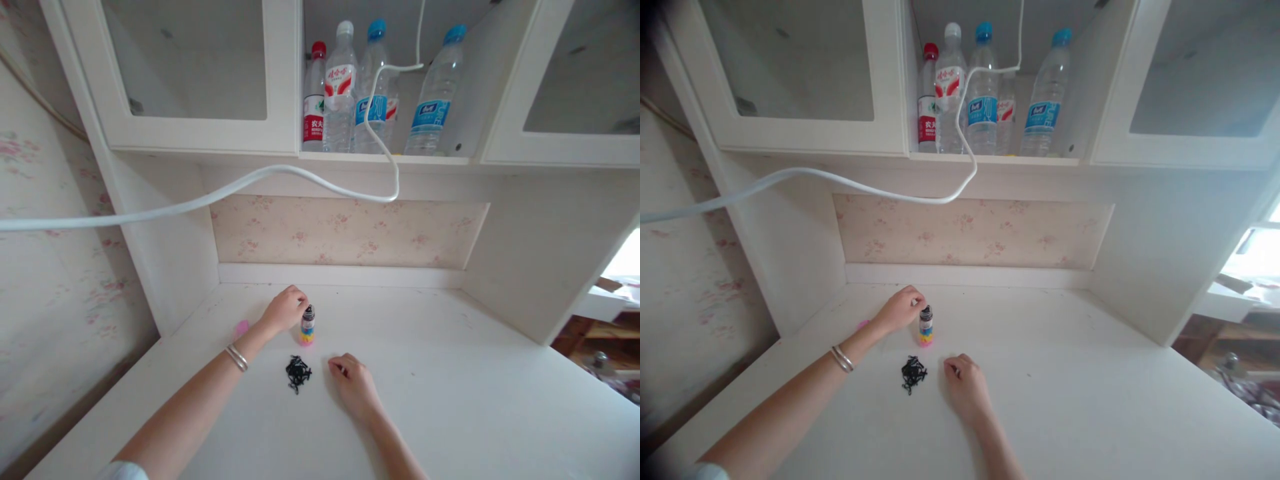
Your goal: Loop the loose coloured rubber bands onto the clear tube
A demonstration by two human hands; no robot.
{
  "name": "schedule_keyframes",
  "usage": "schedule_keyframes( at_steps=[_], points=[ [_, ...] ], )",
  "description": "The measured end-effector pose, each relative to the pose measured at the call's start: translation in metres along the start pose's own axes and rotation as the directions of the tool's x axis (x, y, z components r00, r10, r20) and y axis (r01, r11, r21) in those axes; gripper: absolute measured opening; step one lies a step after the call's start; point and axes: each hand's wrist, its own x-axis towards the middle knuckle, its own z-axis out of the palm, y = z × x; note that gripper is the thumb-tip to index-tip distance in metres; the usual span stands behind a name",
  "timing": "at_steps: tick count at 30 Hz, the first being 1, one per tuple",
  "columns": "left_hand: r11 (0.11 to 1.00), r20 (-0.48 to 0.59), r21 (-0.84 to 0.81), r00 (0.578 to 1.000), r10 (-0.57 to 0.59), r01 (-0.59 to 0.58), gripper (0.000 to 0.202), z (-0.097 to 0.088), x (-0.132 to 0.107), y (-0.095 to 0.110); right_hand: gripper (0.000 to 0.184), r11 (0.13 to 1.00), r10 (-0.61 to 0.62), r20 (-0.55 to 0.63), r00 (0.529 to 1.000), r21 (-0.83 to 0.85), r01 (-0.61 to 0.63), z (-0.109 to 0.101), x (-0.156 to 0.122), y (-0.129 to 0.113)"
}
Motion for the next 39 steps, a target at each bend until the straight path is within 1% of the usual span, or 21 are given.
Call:
schedule_keyframes(
  at_steps=[2,4,5,8,11,17,20,23,26,28,30,32,35,36,37,39],
  points=[
    [1.0,0.015,-0.005,1.0,0.025,-0.025,0.03,-0.003,-0.003,-0.001,0.029,1.0,0.001,0.005,1.0,0.001,-0.001,-0.001,0.0,0.0],
    [0.998,0.043,0.022,0.998,0.053,-0.054,0.043,-0.005,-0.008,-0.002,0.029,1.0,-0.004,0.007,1.0,-0.002,0.004,-0.001,0.0,0.0],
    [0.997,0.059,0.046,0.996,0.06,-0.062,0.046,-0.006,-0.011,-0.002,0.029,1.0,-0.006,0.008,1.0,-0.006,0.006,0.0,0.0,0.0],
    [0.989,0.092,0.128,0.994,0.061,-0.073,0.046,-0.007,-0.019,-0.001,0.029,1.0,-0.003,0.016,1.0,-0.021,0.004,0.001,0.001,0.001],
    [0.977,0.102,0.191,0.992,0.078,-0.097,0.046,-0.006,-0.02,-0.001,0.03,1.0,0.004,0.021,1.0,-0.031,-0.003,0.002,0.0,0.001],
    [0.984,0.132,0.166,0.99,0.042,-0.064,0.042,-0.003,-0.019,-0.005,0.029,1.0,-0.003,0.021,1.0,-0.03,0.004,0.001,-0.001,0.0],
    [0.984,0.14,0.159,0.989,0.055,-0.077,0.045,-0.002,-0.019,-0.005,0.03,1.0,0.003,0.024,1.0,-0.026,-0.002,0.001,0.0,-0.001],
    [0.987,0.131,0.143,0.99,0.047,-0.066,0.045,-0.004,-0.02,-0.003,0.03,0.999,0.004,0.03,1.0,-0.035,-0.003,0.0,0.0,-0.002],
    [0.992,0.091,0.117,0.995,0.047,-0.058,0.049,-0.008,-0.02,-0.001,0.029,0.998,0.014,0.049,0.999,-0.061,-0.011,0.001,-0.002,-0.005],
    [0.993,0.064,0.094,0.996,0.067,-0.073,0.05,-0.011,-0.022,0.0,0.028,0.995,0.019,0.08,0.997,-0.099,-0.011,0.002,-0.004,-0.008],
    [0.993,0.029,0.081,0.996,0.082,-0.084,0.05,-0.013,-0.025,0.001,0.027,0.985,-0.006,0.108,0.994,-0.172,0.025,0.005,-0.006,-0.013],
    [0.996,-0.038,0.058,0.997,0.069,-0.067,0.044,-0.014,-0.033,0.002,0.03,0.961,-0.05,0.122,0.991,-0.263,0.081,0.009,-0.006,-0.019],
    [0.999,-0.157,-0.05,0.987,-0.013,0.005,0.036,-0.009,-0.056,-0.003,0.03,0.928,-0.083,0.136,0.987,-0.35,0.126,0.019,-0.002,-0.028],
    [0.995,-0.162,-0.096,0.986,-0.043,0.028,0.036,-0.004,-0.066,-0.006,0.027,0.926,-0.082,0.143,0.986,-0.354,0.128,0.022,-0.001,-0.03],
    [0.99,-0.137,-0.136,0.989,-0.059,0.04,0.035,0.001,-0.076,-0.01,0.024,0.928,-0.08,0.147,0.986,-0.351,0.127,0.026,0.001,-0.032],
    [0.978,-0.022,-0.199,0.997,-0.071,0.065,0.034,0.013,-0.097,-0.018,0.022,0.933,-0.075,0.146,0.986,-0.338,0.121,0.032,0.004,-0.034]
  ],
)
